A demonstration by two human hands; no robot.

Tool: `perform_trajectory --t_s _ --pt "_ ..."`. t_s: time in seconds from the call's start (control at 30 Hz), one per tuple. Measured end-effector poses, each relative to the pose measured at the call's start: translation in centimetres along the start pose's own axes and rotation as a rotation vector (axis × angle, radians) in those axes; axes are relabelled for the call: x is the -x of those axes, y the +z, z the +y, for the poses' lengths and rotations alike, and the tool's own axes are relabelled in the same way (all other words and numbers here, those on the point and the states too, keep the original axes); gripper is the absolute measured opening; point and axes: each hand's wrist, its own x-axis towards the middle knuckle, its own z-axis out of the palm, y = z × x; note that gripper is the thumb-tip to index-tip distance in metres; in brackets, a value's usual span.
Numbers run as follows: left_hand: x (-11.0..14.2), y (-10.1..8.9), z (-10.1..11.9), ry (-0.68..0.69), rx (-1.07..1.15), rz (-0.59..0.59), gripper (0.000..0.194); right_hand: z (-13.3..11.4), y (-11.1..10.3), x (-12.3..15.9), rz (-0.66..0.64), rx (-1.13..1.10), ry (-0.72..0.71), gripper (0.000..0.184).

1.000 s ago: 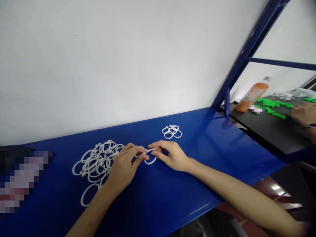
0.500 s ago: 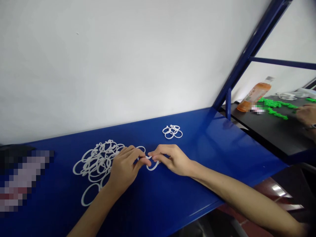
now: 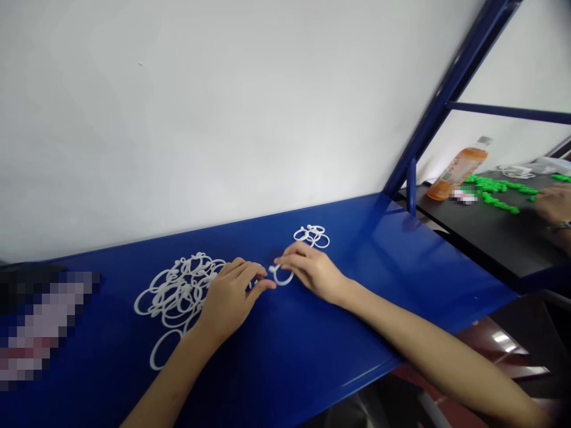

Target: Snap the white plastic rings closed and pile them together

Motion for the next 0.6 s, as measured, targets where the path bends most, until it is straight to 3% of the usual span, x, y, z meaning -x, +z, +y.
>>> perform_trajectory --t_s 0.07,0.13,0.3,0.43,0.6 --pt "0.1 0.2 -0.7 -0.022 -0.070 -0.079 0.017 1.9 -0.9 -0.3 0.154 0.157 0.135 0.026" --pt "0.2 0.2 -1.4 -0.019 -0.127 -0.145 0.021 3.7 -2.3 -0.5 0.215 0.323 0.305 0.025" --pt "0.5 -0.1 -2.7 0.031 -0.168 -0.279 0.047 6.0 -5.5 -0.5 0.112 0.583 0.704 0.018" --pt "0.5 0.0 -2.8 0.021 -0.144 -0.297 0.037 6.2 -5.8 -0.2 -0.002 0.632 0.817 0.014" --pt "0.3 0.1 -2.6 -0.033 -0.150 -0.288 0.024 6.2 -5.4 -0.2 -0.047 0.635 0.842 0.018"
